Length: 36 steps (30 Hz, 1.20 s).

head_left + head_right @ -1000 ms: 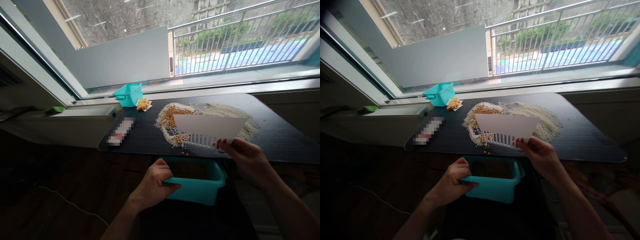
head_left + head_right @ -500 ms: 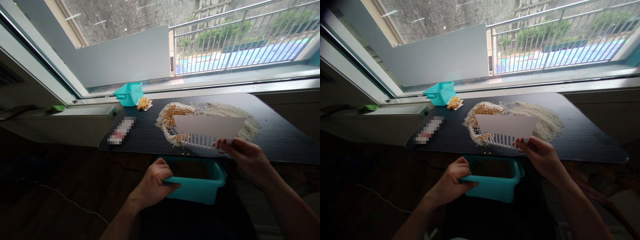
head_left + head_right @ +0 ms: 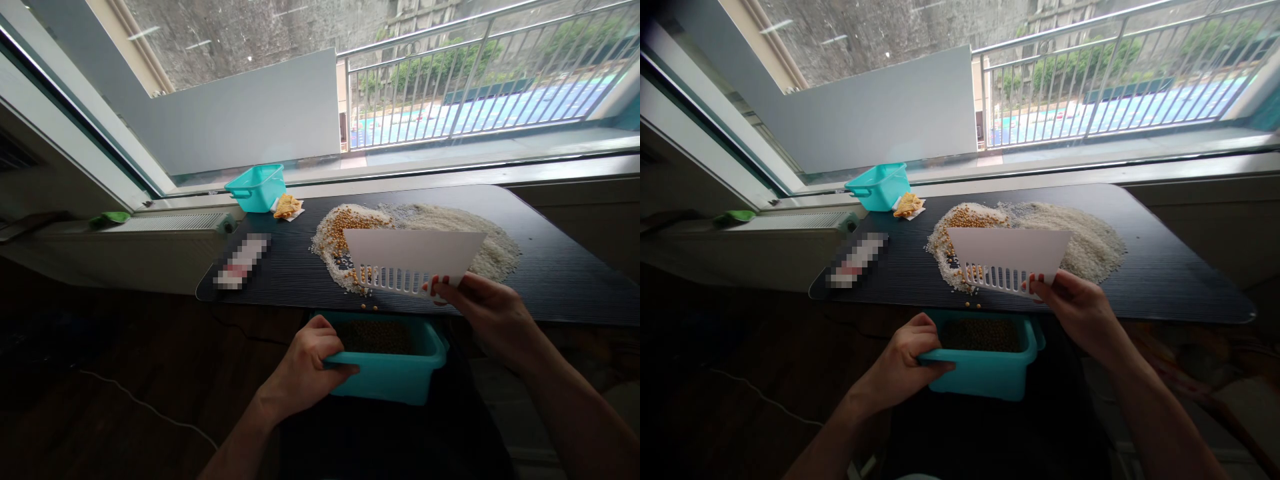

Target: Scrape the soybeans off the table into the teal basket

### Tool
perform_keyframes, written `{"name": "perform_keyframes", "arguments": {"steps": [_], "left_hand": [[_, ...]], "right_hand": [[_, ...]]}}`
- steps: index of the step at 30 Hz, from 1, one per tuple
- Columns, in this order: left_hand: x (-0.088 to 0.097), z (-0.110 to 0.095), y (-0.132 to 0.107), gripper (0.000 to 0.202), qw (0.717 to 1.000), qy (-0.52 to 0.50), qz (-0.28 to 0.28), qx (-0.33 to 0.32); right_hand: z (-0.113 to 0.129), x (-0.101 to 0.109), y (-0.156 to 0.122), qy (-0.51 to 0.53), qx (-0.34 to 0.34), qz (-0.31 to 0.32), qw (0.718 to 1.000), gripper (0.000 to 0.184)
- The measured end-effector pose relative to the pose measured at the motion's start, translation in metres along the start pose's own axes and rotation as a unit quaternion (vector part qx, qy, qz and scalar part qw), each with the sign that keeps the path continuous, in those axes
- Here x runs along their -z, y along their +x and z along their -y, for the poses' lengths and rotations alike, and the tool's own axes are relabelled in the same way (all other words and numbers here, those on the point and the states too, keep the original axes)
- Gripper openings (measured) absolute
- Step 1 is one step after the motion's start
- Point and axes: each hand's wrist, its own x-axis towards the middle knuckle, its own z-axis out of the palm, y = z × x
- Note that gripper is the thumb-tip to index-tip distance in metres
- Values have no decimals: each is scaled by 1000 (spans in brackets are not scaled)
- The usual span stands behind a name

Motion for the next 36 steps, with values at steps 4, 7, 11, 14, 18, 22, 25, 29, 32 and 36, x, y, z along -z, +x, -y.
{"name": "perform_keyframes", "arguments": {"steps": [4,7,11,14,18,22,25,29,32,36], "left_hand": [[1,-1,0,49,1000,2,-1,-1],[1,-1,1,50,1000,4,-7,-8],[1,-1,1,51,1000,3,-6,-9],[1,-1,1,49,1000,2,-11,-14],[2,0,2,51,1000,3,-10,-13],[2,0,2,51,1000,-1,-6,-14],[2,0,1,52,1000,-2,-11,-14],[2,0,1,53,1000,2,-12,-16],[2,0,1,53,1000,3,-12,-14],[2,-1,0,52,1000,0,-13,-13]], "right_hand": [[-2,3,-1,-8,2,-10,1000,54],[-3,5,-1,-8,2,-15,1000,54],[-4,6,-2,-12,0,9,1000,53],[-4,7,-4,0,-1,2,1000,53],[-3,6,-3,-3,-1,-14,1000,55],[-3,5,-3,-8,-6,5,1000,57],[-3,7,-6,-7,-7,16,1000,54],[-1,9,-10,-6,-5,3,1000,54],[1,9,-11,-5,-21,3,1000,57],[-3,14,-15,9,-49,0,999,59]]}}
